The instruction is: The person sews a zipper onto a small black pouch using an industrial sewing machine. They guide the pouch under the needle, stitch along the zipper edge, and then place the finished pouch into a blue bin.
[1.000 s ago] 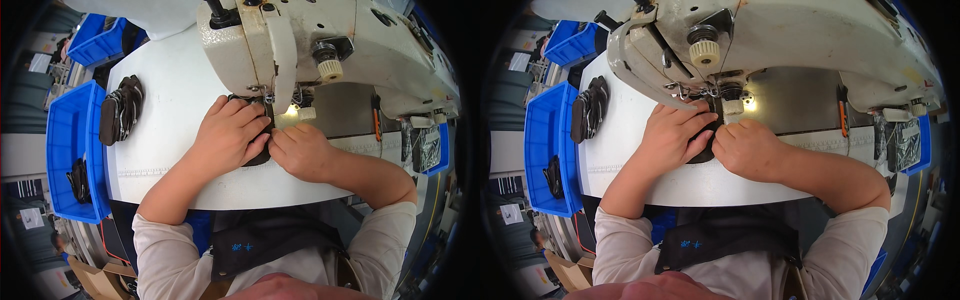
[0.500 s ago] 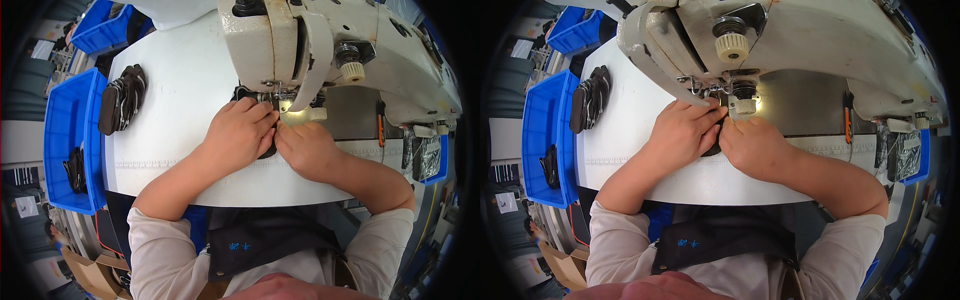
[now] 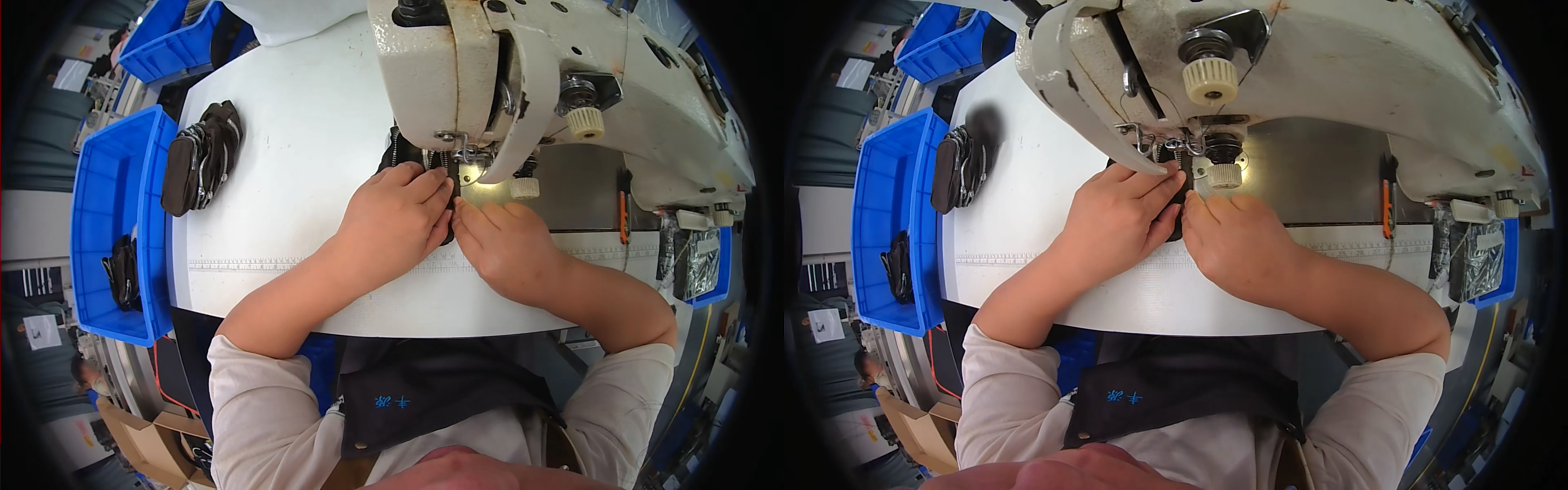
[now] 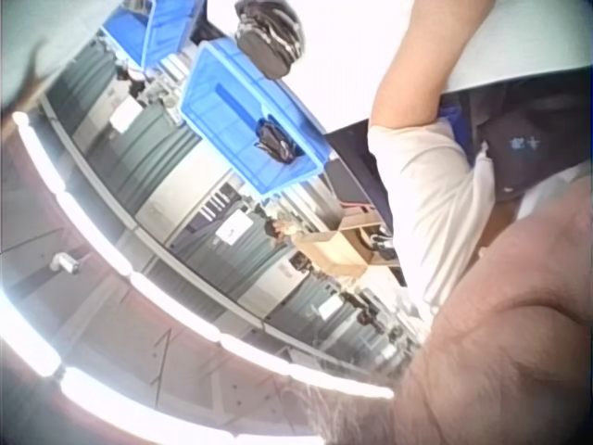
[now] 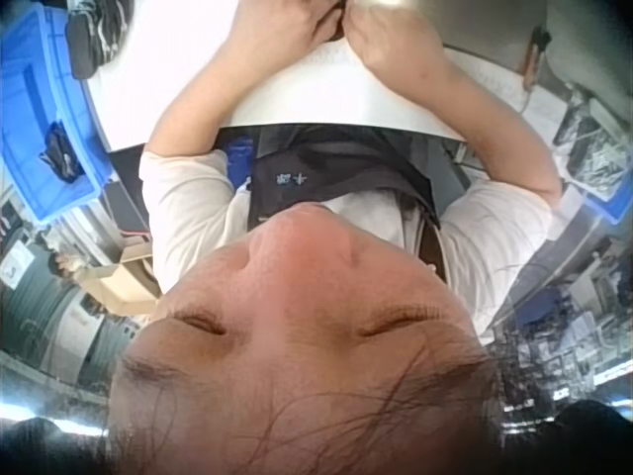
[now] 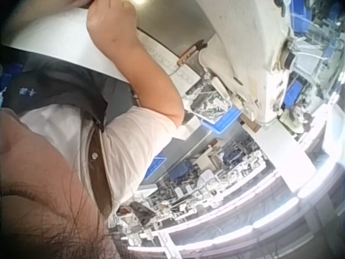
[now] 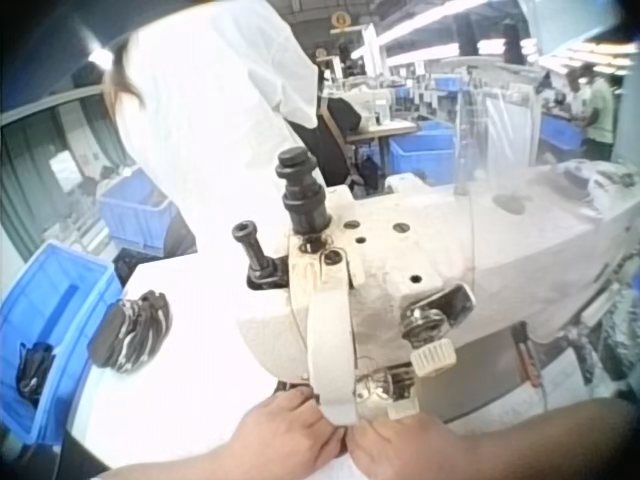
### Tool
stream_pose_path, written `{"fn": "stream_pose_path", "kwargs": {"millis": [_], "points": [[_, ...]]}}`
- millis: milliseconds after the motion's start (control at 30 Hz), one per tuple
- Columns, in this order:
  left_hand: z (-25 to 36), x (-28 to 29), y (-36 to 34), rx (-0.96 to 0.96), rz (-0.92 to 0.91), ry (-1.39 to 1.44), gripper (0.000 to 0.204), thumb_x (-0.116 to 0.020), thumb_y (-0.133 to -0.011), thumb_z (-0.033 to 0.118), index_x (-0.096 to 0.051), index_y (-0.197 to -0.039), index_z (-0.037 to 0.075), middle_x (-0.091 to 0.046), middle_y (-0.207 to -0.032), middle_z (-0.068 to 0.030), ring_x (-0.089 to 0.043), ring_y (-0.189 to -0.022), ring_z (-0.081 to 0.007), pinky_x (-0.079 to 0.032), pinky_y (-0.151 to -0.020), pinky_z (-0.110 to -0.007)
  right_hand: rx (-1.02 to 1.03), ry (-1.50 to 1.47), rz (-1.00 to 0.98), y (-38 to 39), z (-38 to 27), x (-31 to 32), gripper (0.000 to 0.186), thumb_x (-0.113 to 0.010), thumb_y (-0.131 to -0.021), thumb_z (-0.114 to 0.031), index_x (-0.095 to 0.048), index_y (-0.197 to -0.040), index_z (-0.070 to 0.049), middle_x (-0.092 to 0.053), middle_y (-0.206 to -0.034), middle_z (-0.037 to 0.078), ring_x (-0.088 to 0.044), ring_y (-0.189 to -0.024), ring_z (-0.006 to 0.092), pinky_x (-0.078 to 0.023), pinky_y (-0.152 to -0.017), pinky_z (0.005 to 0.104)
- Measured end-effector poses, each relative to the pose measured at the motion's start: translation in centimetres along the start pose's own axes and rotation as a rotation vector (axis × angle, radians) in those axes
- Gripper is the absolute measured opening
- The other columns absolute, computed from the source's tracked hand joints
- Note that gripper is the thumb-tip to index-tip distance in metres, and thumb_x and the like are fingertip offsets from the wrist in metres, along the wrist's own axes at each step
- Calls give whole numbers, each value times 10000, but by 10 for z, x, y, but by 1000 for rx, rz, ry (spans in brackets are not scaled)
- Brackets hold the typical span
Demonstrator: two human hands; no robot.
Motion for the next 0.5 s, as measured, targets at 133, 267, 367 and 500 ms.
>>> {"fn": "stream_pose_path", "kwargs": {"millis": [133,267,367,500], "points": [[0,0,-1,8,-1,4,380,-778,-843,158,-768,-1194,14,-748,-1219,-89,-708,-1074,-274,-603,-886,-369,-12,5,59,0,0,-1,326,-706,-775,-92,-745,-1051,77,-701,-1011,173,-645,-813,226,-528,-663,343],[-4,-3,-2,19,30,6,372,-773,-844,148,-765,-1192,17,-747,-1221,-86,-709,-1075,-274,-603,-881,-367,-33,18,67,-1,2,-4,350,-710,-792,-78,-731,-1097,92,-703,-1035,179,-658,-819,234,-547,-673,347],[-10,-6,-5,18,53,15,349,-765,-846,136,-763,-1176,24,-746,-1201,-81,-713,-1067,-269,-604,-873,-365,-60,17,78,-3,6,-9,357,-703,-811,-63,-718,-1127,102,-702,-1054,190,-670,-816,237,-556,-668,351],[-14,-9,-5,43,10,35,353,-739,-871,192,-765,-1165,-2,-736,-1245,-101,-679,-1153,-285,-569,-980,-368,-82,-6,97,-3,9,-12,353,-689,-828,-49,-709,-1142,109,-700,-1079,203,-680,-800,230,-559,-649,349]]}}
Point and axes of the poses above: each hand's wrist, its own y-axis away from the middle knuckle, its own x-axis out of the back of the hand, z = x × y, the point moved 3 cm from there along -y, towards the middle knuckle
